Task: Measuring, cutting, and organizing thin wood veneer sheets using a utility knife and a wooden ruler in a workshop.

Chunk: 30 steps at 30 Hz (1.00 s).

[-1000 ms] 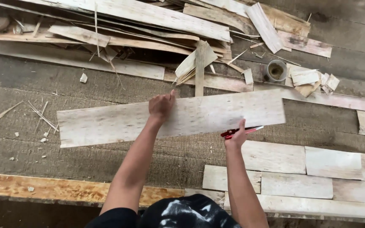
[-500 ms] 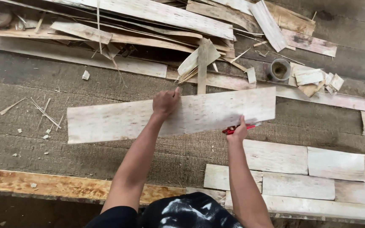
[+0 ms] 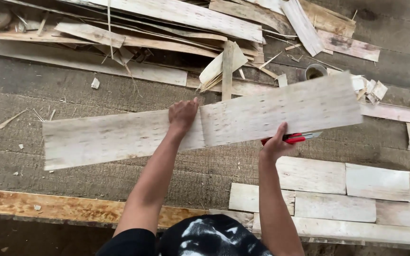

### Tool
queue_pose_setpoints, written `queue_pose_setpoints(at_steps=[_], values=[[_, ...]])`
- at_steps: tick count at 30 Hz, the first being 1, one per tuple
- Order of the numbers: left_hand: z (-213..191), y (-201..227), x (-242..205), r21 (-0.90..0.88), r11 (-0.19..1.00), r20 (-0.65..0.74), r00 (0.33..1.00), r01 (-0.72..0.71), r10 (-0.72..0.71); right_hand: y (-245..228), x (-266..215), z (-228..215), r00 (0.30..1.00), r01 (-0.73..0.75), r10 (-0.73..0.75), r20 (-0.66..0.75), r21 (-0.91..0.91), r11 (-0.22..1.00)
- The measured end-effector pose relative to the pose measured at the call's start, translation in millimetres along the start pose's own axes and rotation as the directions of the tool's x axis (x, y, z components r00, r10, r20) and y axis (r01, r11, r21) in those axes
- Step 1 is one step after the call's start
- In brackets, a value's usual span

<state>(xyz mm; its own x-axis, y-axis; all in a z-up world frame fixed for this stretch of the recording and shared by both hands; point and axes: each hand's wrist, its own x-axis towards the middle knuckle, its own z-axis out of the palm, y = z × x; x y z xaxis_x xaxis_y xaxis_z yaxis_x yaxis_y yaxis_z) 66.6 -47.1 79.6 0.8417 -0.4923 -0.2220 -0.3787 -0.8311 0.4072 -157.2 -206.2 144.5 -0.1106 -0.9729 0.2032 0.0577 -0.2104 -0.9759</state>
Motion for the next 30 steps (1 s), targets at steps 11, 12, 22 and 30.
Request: queue_pose_setpoints(at_steps=[11,12,22,30], values=[[-38.2,32.0,1.4,-0.311,0.948,-0.138,0.990,-0.070,0.028,147.2,1.4,-19.6,0.723,-0.688,0.684,-0.094,-0.010,0.726],[-39.3,32.3,0.5,-0.287,0.951,-0.200,0.978,-0.112,0.055,146.3,2.7,-19.9,0.716,-0.697,0.695,-0.068,-0.007,0.717],[44.1,-28.1,4.2,0.021,0.998,0.129,0.990,-0.057,0.054,137.3,42.0,-42.1,0.771,-0.626,0.635,-0.048,0.123,0.770],[111.5,-53.0,-2.9,-0.461,0.878,0.025,0.987,-0.130,0.159,151.6,20.0,-47.9,0.739,-0.671,0.674,-0.017,0.073,0.738]])
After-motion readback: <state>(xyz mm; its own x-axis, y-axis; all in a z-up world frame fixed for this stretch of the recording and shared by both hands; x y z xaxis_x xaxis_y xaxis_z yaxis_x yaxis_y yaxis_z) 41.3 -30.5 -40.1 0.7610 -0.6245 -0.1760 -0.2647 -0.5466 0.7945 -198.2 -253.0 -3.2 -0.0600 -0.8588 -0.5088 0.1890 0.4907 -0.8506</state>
